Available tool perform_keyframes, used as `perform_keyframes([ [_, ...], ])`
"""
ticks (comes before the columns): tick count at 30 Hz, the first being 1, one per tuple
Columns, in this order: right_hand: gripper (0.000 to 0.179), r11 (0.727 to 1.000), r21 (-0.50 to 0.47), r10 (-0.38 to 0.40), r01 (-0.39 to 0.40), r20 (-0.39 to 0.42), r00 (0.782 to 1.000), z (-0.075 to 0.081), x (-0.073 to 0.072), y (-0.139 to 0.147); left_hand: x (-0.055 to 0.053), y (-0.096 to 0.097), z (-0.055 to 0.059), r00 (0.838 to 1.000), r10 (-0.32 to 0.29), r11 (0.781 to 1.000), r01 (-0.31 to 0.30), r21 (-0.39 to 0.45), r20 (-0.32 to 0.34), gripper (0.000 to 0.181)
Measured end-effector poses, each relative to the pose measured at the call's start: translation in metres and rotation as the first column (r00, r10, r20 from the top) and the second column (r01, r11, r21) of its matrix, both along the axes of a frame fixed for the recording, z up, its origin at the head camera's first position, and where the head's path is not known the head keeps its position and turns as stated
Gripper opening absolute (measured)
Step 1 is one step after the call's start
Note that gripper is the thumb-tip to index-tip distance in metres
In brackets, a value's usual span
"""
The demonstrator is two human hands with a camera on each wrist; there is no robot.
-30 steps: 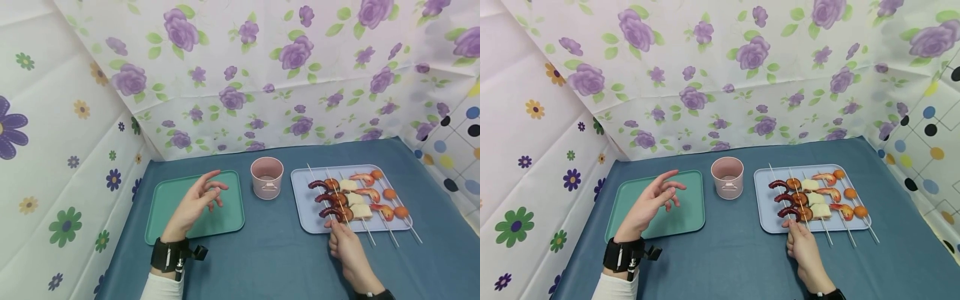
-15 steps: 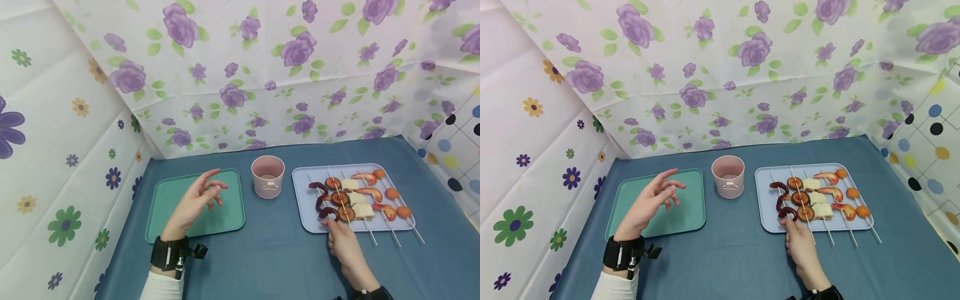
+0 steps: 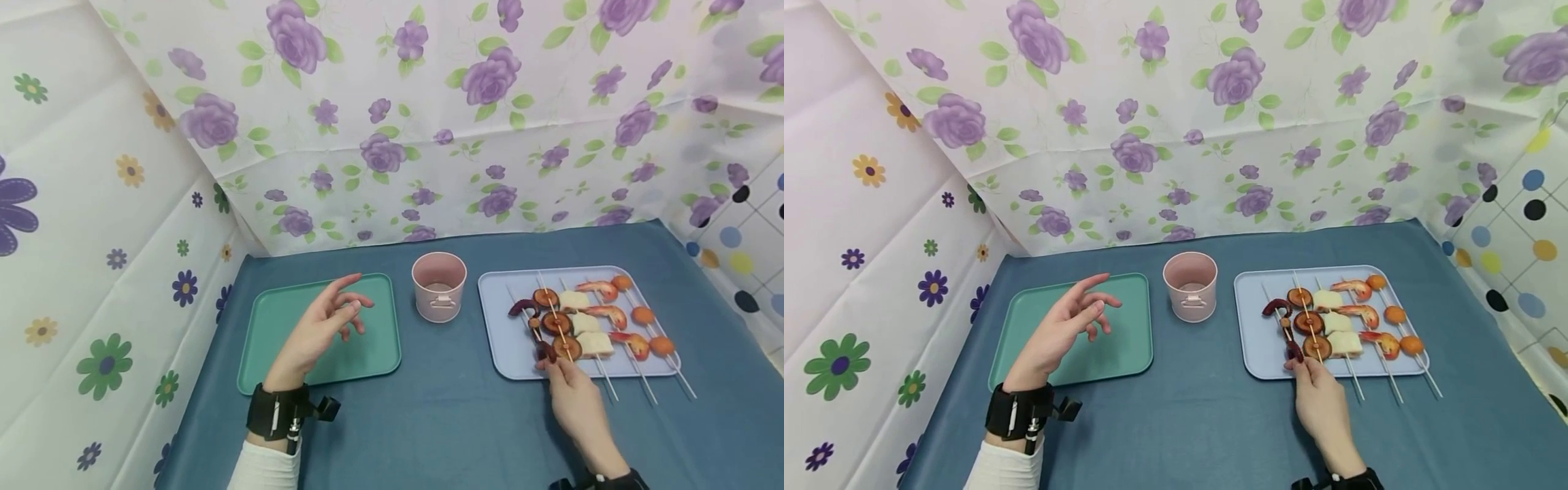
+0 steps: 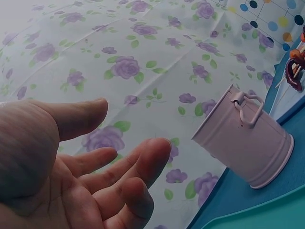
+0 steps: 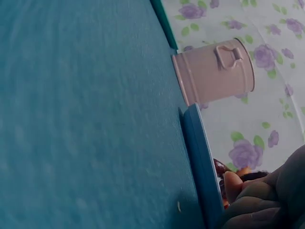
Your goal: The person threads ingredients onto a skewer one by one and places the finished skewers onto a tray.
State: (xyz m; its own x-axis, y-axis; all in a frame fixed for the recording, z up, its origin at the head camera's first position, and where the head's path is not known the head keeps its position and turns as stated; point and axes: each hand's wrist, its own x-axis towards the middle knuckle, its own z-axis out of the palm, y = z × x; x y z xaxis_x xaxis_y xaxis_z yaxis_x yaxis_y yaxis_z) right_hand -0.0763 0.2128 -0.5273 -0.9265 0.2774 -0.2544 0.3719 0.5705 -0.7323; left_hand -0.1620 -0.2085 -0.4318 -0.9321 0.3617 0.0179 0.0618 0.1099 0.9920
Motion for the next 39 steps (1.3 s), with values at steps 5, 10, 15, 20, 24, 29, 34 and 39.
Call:
perform_keyframes([
  [5, 0.04, 0.998, -0.061, 0.013, -0.011, 0.022, 1.0, -0.001, -0.001, -0.001, 0.0, 0.001, 0.0, 1.0, -0.007, 1.0, 0.007, 0.001, -0.004, 0.055],
  [10, 0.041, 0.985, -0.172, 0.038, -0.026, 0.066, 0.997, 0.0, -0.004, 0.0, 0.0, 0.002, -0.001, 1.0, -0.009, 1.0, 0.009, -0.003, -0.002, 0.055],
  [15, 0.032, 0.894, -0.447, 0.107, -0.031, 0.144, 0.984, 0.001, -0.005, -0.001, 0.0, 0.003, -0.001, 1.0, -0.01, 1.0, 0.01, -0.012, -0.007, 0.054],
  [20, 0.03, 0.808, -0.588, 0.101, 0.026, 0.181, 0.978, -0.002, -0.004, 0.002, 0.0, 0.003, -0.002, 1.0, -0.013, 1.0, 0.013, -0.021, -0.012, 0.052],
  [24, 0.031, 0.735, -0.674, 0.086, 0.067, 0.191, 0.978, -0.003, -0.002, 0.008, 0.002, 0.004, -0.003, 1.0, -0.016, 1.0, 0.015, -0.018, -0.009, 0.053],
  [29, 0.023, 0.675, -0.733, 0.096, 0.086, 0.203, 0.975, -0.001, -0.001, 0.01, 0.001, 0.005, -0.005, 1.0, -0.014, 1.0, 0.014, -0.028, -0.009, 0.052],
  [34, 0.02, 0.733, -0.676, 0.097, 0.074, 0.211, 0.973, 0.0, -0.003, 0.007, 0.0, 0.006, -0.006, 1.0, -0.008, 0.999, 0.007, -0.034, -0.001, 0.052],
  [39, 0.03, 0.803, -0.594, 0.082, 0.056, 0.203, 0.976, -0.002, -0.004, 0.003, 0.0, 0.006, -0.006, 1.0, -0.002, 0.999, 0.002, -0.035, 0.008, 0.052],
])
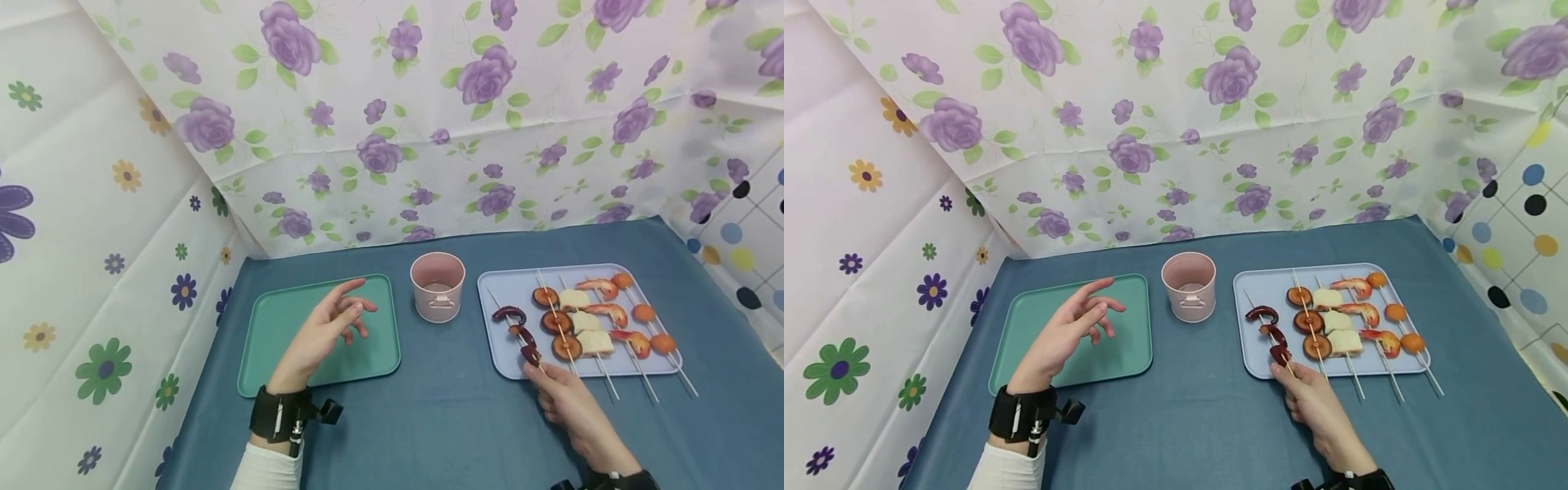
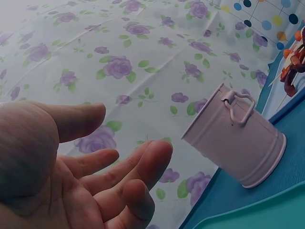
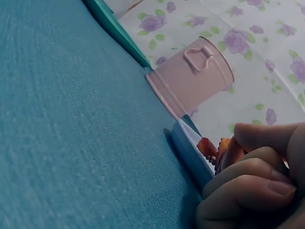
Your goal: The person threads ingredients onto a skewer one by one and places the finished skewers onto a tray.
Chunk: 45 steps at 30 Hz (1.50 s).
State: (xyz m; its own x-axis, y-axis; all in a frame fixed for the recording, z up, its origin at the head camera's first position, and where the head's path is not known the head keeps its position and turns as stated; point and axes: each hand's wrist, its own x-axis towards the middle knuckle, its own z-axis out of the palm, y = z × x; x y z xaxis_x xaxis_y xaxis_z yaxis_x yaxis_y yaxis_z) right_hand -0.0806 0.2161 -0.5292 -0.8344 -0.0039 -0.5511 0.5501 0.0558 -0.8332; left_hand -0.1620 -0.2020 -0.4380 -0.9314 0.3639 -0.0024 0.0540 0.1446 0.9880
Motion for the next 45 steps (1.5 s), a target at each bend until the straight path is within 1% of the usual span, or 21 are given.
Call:
perform_keyframes([
  [4, 0.038, 1.0, 0.025, -0.006, 0.006, -0.003, 1.0, 0.0, 0.001, -0.001, 0.001, 0.0, 0.001, 1.0, 0.006, 1.0, -0.006, 0.003, 0.004, 0.051],
  [8, 0.049, 1.0, 0.004, -0.011, 0.011, 0.001, 1.0, -0.001, 0.001, 0.0, 0.001, 0.001, 0.001, 1.0, 0.005, 1.0, -0.005, -0.001, 0.001, 0.052],
  [13, 0.068, 1.0, -0.01, 0.016, -0.016, -0.006, 1.0, 0.0, 0.001, 0.001, 0.001, 0.001, 0.001, 1.0, 0.003, 1.0, -0.003, 0.001, 0.002, 0.052],
  [16, 0.073, 0.999, -0.028, 0.016, -0.016, 0.001, 1.0, 0.001, 0.001, 0.002, 0.001, 0.001, 0.0, 1.0, 0.005, 1.0, -0.005, -0.001, 0.003, 0.052],
  [18, 0.071, 0.999, -0.044, 0.008, -0.007, 0.013, 1.0, 0.002, 0.001, 0.002, 0.001, 0.001, 0.0, 1.0, 0.008, 1.0, -0.008, -0.002, 0.003, 0.052],
  [22, 0.057, 0.999, -0.051, -0.005, 0.007, 0.038, 0.999, 0.003, 0.001, 0.002, 0.0, 0.001, -0.001, 1.0, 0.005, 1.0, -0.005, -0.004, 0.002, 0.051],
  [24, 0.05, 0.999, -0.043, -0.002, 0.004, 0.046, 0.999, 0.003, 0.001, 0.002, 0.001, 0.001, 0.0, 1.0, 0.005, 1.0, -0.005, -0.003, 0.002, 0.051],
  [28, 0.04, 1.0, -0.013, 0.027, -0.026, 0.047, 0.999, 0.005, -0.001, 0.0, 0.001, 0.001, 0.0, 1.0, 0.0, 1.0, 0.0, 0.001, 0.003, 0.051],
  [31, 0.034, 0.999, 0.007, 0.033, -0.033, 0.029, 0.999, 0.006, -0.003, -0.006, 0.001, 0.001, 0.0, 1.0, -0.005, 1.0, 0.005, 0.003, 0.001, 0.051],
  [33, 0.033, 0.999, 0.044, 0.027, -0.027, 0.014, 1.0, 0.007, -0.001, -0.01, 0.001, 0.001, 0.0, 1.0, -0.008, 1.0, 0.008, 0.004, -0.002, 0.051],
  [34, 0.036, 0.997, 0.071, 0.023, -0.023, 0.005, 1.0, 0.007, 0.0, -0.012, 0.001, 0.001, 0.0, 1.0, -0.01, 1.0, 0.01, 0.002, -0.005, 0.051],
  [36, 0.052, 0.99, 0.143, 0.02, -0.016, -0.023, 1.0, 0.006, 0.004, -0.014, 0.001, 0.001, -0.001, 1.0, -0.014, 1.0, 0.014, 0.001, -0.009, 0.05],
  [38, 0.067, 0.974, 0.226, 0.018, -0.005, -0.055, 0.998, 0.005, 0.008, -0.016, 0.001, 0.001, -0.001, 1.0, -0.016, 1.0, 0.016, -0.002, -0.009, 0.05],
  [39, 0.071, 0.965, 0.262, 0.022, -0.002, -0.076, 0.997, 0.006, 0.01, -0.016, 0.001, 0.001, -0.001, 1.0, -0.016, 1.0, 0.015, -0.002, -0.008, 0.051],
  [42, 0.064, 0.939, 0.344, 0.039, 0.011, -0.139, 0.99, 0.007, 0.013, -0.015, 0.001, 0.0, -0.001, 1.0, -0.008, 1.0, 0.008, -0.004, -0.006, 0.051],
  [45, 0.051, 0.919, 0.394, 0.045, 0.023, -0.163, 0.986, 0.009, 0.012, -0.016, 0.0, -0.001, -0.001, 1.0, -0.003, 1.0, 0.003, -0.005, -0.006, 0.051],
])
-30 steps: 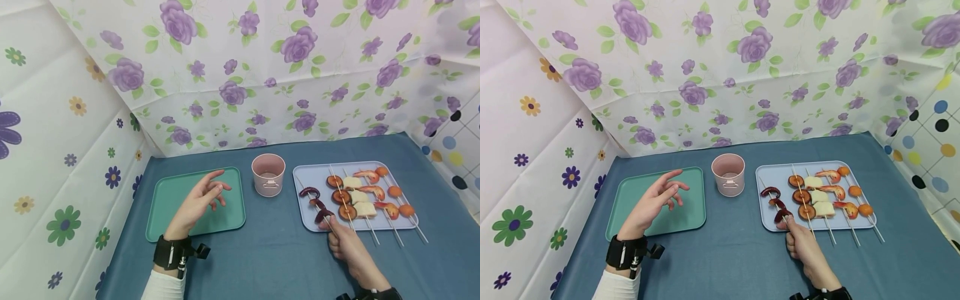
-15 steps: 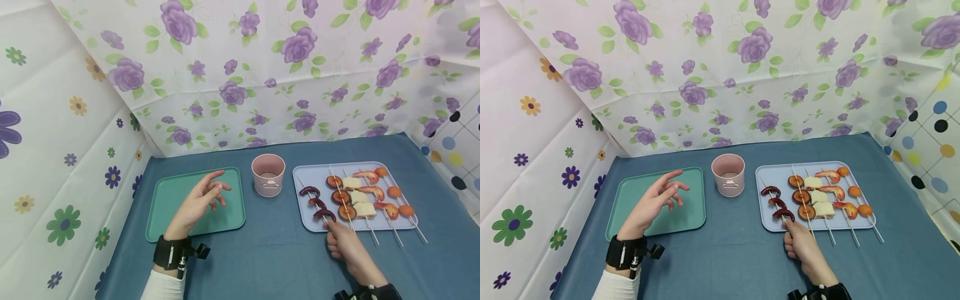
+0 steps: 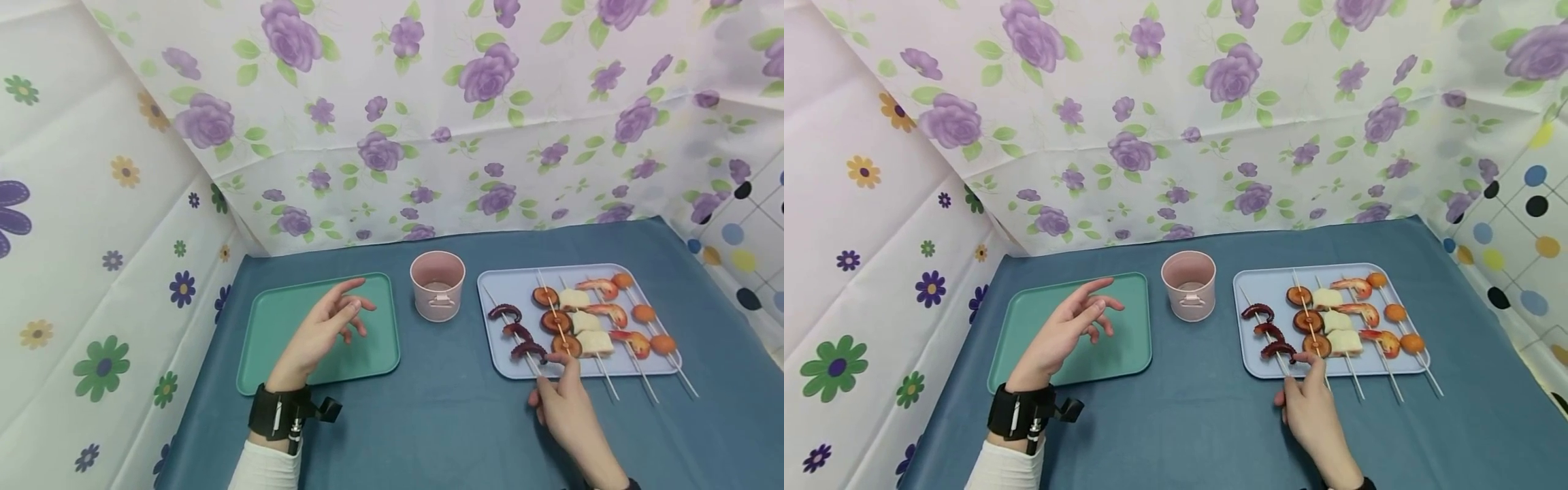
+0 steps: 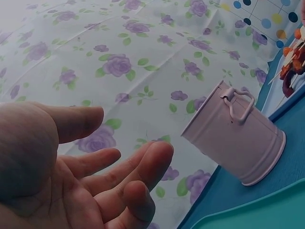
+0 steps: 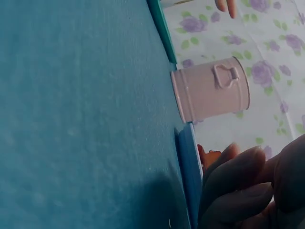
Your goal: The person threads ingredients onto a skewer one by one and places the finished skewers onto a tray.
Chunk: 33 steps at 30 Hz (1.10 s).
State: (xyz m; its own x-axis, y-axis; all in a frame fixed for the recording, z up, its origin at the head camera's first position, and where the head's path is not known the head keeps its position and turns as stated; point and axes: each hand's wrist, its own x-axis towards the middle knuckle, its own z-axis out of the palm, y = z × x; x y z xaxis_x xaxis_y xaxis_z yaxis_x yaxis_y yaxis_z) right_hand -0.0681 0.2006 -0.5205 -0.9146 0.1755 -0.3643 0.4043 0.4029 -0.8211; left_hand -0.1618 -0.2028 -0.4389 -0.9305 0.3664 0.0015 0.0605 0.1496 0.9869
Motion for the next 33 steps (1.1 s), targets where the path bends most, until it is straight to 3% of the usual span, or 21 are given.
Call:
perform_keyframes([
  [6, 0.03, 0.997, 0.077, 0.021, -0.021, -0.009, 1.0, 0.001, -0.008, -0.002, 0.0, -0.001, -0.001, 1.0, -0.007, 1.0, 0.007, 0.003, -0.003, 0.051],
  [10, 0.023, 0.993, 0.081, 0.076, -0.081, 0.059, 0.995, 0.002, -0.01, -0.003, 0.001, -0.001, -0.001, 1.0, -0.004, 1.0, 0.004, 0.003, 0.001, 0.051],
  [19, 0.018, 0.992, 0.07, 0.101, -0.109, 0.102, 0.99, 0.001, -0.01, 0.0, 0.0, 0.0, 0.002, 1.0, -0.002, 1.0, 0.002, 0.006, -0.009, 0.051],
  [28, 0.009, 0.961, 0.102, 0.25, -0.257, 0.077, 0.965, -0.003, -0.013, 0.006, 0.0, -0.002, 0.001, 1.0, -0.001, 1.0, 0.001, 0.009, -0.003, 0.05],
  [33, 0.008, 0.958, 0.091, 0.267, -0.273, 0.078, 0.961, -0.004, -0.013, 0.008, 0.001, -0.002, 0.001, 1.0, -0.01, 1.0, 0.01, 0.009, 0.005, 0.051],
])
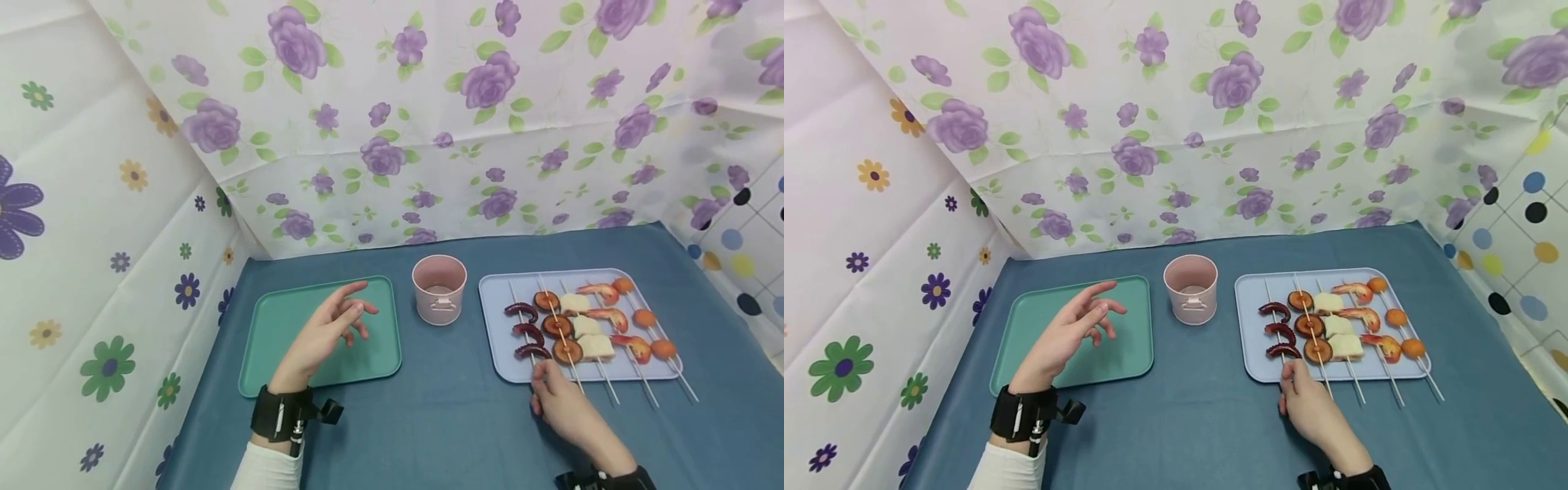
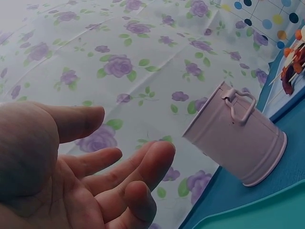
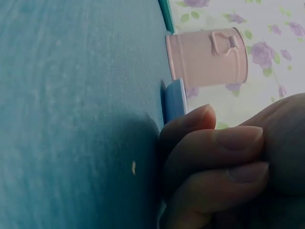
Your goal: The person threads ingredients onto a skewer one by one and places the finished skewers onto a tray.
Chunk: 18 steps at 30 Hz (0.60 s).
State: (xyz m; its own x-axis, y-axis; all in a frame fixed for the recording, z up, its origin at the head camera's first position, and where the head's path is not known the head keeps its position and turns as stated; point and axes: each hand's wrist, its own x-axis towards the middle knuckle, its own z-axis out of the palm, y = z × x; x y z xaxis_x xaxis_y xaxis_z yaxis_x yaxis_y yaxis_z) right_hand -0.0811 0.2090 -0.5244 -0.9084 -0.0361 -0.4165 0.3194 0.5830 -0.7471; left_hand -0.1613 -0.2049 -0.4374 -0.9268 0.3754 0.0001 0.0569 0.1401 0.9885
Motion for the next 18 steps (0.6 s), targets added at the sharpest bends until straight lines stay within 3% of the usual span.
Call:
perform_keyframes([
  [9, 0.006, 1.0, 0.013, 0.022, -0.022, 0.017, 1.0, 0.001, -0.002, 0.003, 0.001, -0.001, -0.004, 1.0, 0.013, 1.0, -0.013, 0.003, -0.009, 0.051],
  [12, 0.016, 0.997, 0.066, 0.031, -0.033, 0.029, 0.999, 0.006, 0.002, 0.005, 0.001, -0.001, -0.006, 1.0, 0.011, 1.0, -0.011, -0.004, -0.003, 0.051],
  [15, 0.035, 0.984, 0.165, 0.055, -0.065, 0.069, 0.996, 0.023, 0.006, 0.008, 0.001, 0.0, -0.007, 1.0, 0.024, 1.0, -0.024, -0.012, 0.001, 0.052],
  [18, 0.051, 0.953, 0.27, 0.108, -0.134, 0.108, 0.988, 0.054, 0.009, 0.013, -0.002, 0.0, -0.009, 0.999, 0.036, 0.999, -0.035, -0.028, 0.011, 0.053],
])
